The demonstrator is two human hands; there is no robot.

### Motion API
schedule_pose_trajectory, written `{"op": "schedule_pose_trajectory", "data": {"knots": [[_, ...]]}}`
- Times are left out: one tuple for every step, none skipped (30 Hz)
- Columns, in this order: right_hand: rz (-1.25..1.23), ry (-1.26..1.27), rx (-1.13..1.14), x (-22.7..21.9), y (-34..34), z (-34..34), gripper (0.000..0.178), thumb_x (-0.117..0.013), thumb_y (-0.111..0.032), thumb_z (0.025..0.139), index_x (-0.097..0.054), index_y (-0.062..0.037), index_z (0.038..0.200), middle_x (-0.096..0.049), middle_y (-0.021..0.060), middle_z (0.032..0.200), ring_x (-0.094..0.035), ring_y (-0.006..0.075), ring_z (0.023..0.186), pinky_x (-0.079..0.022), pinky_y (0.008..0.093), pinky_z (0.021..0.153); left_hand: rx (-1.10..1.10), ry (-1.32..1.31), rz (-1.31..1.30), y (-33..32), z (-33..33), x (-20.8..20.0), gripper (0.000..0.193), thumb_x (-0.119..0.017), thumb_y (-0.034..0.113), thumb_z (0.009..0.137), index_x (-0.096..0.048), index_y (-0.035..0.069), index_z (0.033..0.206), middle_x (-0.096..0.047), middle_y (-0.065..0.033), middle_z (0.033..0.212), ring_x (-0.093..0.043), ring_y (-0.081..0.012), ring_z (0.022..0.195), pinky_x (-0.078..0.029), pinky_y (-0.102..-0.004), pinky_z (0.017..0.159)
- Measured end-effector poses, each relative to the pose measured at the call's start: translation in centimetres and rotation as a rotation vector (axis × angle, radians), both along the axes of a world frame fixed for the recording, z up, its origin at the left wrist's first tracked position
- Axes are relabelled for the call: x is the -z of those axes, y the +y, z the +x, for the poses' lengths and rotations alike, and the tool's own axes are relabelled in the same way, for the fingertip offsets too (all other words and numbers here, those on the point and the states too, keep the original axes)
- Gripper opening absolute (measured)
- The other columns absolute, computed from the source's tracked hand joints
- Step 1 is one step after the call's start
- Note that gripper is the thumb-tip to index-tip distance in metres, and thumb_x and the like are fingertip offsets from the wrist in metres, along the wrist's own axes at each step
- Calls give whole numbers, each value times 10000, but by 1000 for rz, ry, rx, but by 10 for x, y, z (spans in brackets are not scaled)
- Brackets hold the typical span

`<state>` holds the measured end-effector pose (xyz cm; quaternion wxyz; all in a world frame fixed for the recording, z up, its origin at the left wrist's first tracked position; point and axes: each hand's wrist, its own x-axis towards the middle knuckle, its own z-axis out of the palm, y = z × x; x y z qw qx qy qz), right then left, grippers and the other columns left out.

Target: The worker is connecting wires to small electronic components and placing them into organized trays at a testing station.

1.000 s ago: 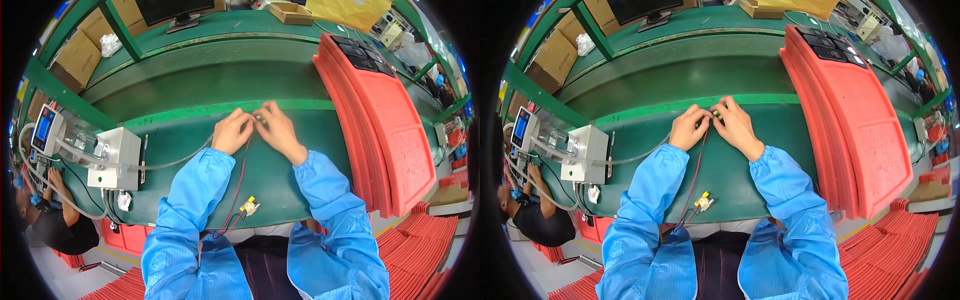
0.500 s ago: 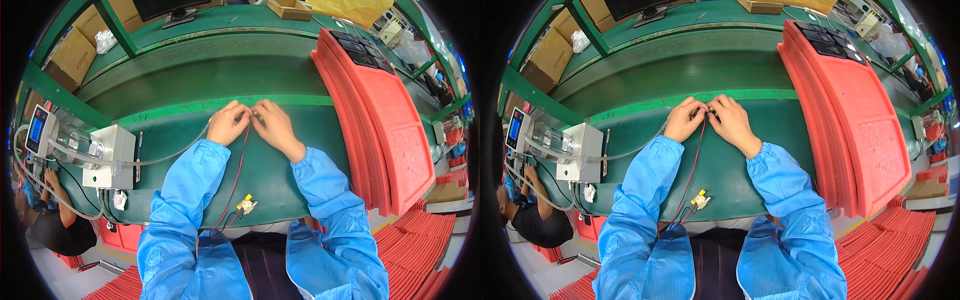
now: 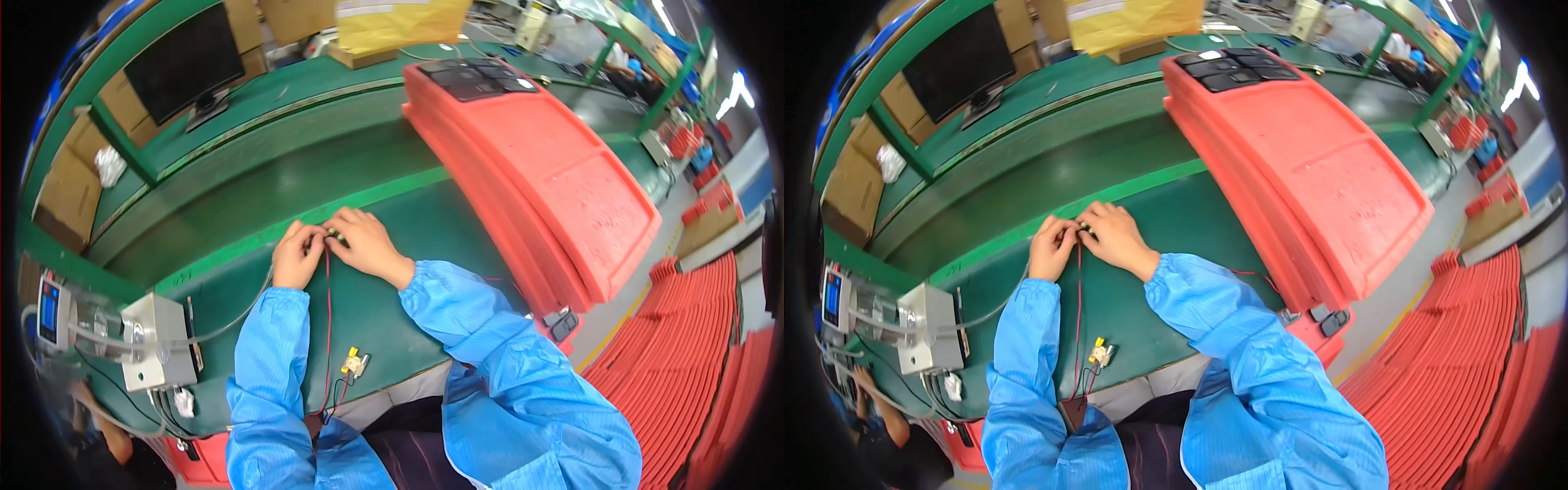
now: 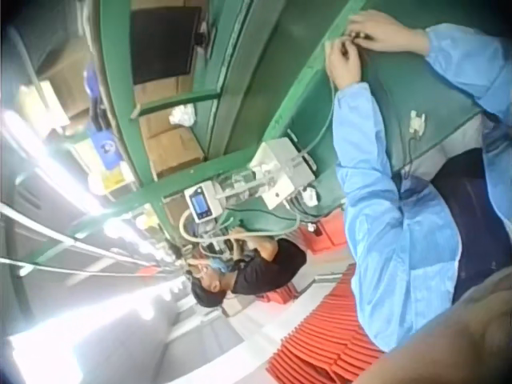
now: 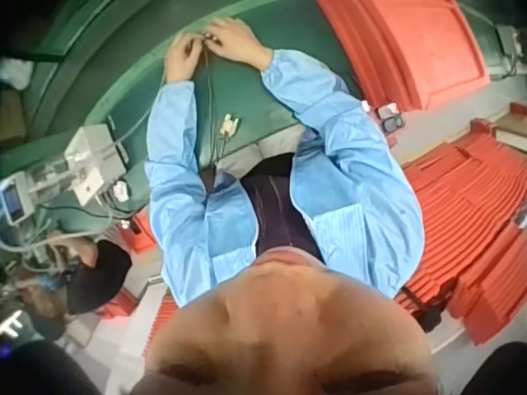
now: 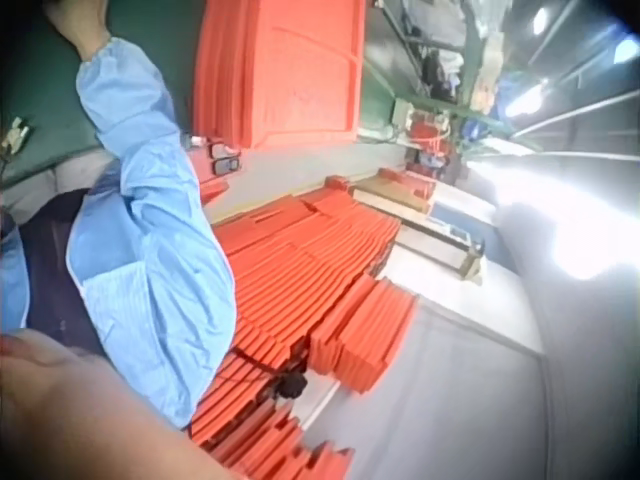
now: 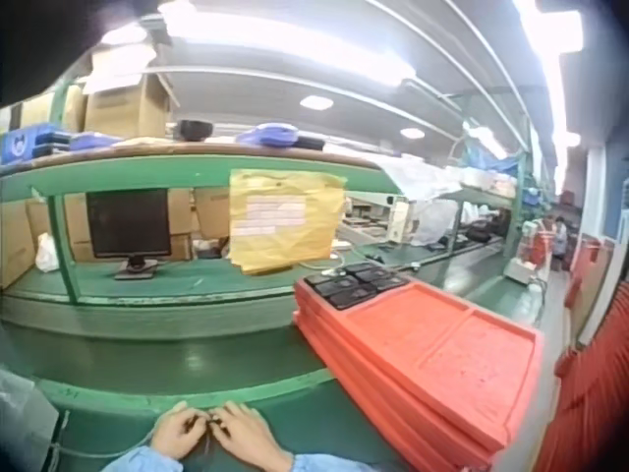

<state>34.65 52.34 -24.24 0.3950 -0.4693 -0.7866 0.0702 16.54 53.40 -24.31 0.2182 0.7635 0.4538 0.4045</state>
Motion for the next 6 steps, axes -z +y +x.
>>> {"op": "schedule_pose_trajectory", "data": {"knots": [[-9, 4, -31, -2, 2, 5, 199, -673, -171, 813, -655, -96, 996, -597, 89, 996, -586, 297, 953, -456, 423, 795, -47, 12, -45, -2, 5, -3, 106, -634, 150, 873, -682, 81, 936, -517, -81, 778, -579, -213, 681, -468, -325, 617], [-20, 8, -65, -2, 1, 11, 202, -677, -183, 811, -654, -98, 993, -595, 85, 998, -584, 290, 961, -448, 421, 802, -32, 14, -38, -5, 14, -5, 106, -634, 150, 873, -682, 81, 936, -517, -81, 778, -579, -213, 681, -468, -325, 617], [-14, 9, -53, -2, -1, 18, 202, -677, -183, 811, -654, -98, 993, -595, 85, 998, -584, 290, 961, -448, 421, 802, -34, 28, -26, -8, 21, -7, 106, -638, 147, 871, -682, 75, 935, -513, -78, 776, -579, -208, 686, -471, -320, 624], [-29, 7, -54, -4, -1, 19, 211, -680, -190, 809, -658, -107, 1002, -596, 85, 1003, -583, 288, 966, -447, 423, 807, -42, 44, -9, -9, 22, -11, 107, -643, 145, 868, -681, 69, 933, -510, -76, 775, -580, -204, 691, -473, -315, 632], [-45, 5, -57, -6, -2, 19, 221, -684, -197, 807, -662, -116, 1011, -597, 85, 1008, -583, 286, 972, -445, 425, 812, -50, 59, 6, -9, 22, -14, 107, -647, 142, 866, -681, 64, 932, -506, -73, 774, -580, -200, 697, -476, -309, 639], [-61, 2, -61, -6, -3, 17, 230, -687, -205, 805, -666, -124, 1020, -599, 85, 1014, -583, 284, 977, -444, 427, 817, -52, 104, 3, -8, 20, -14, 118, -651, 157, 868, -683, 66, 935, -508, -76, 776, -581, -174, 699, -478, -306, 645]]}}
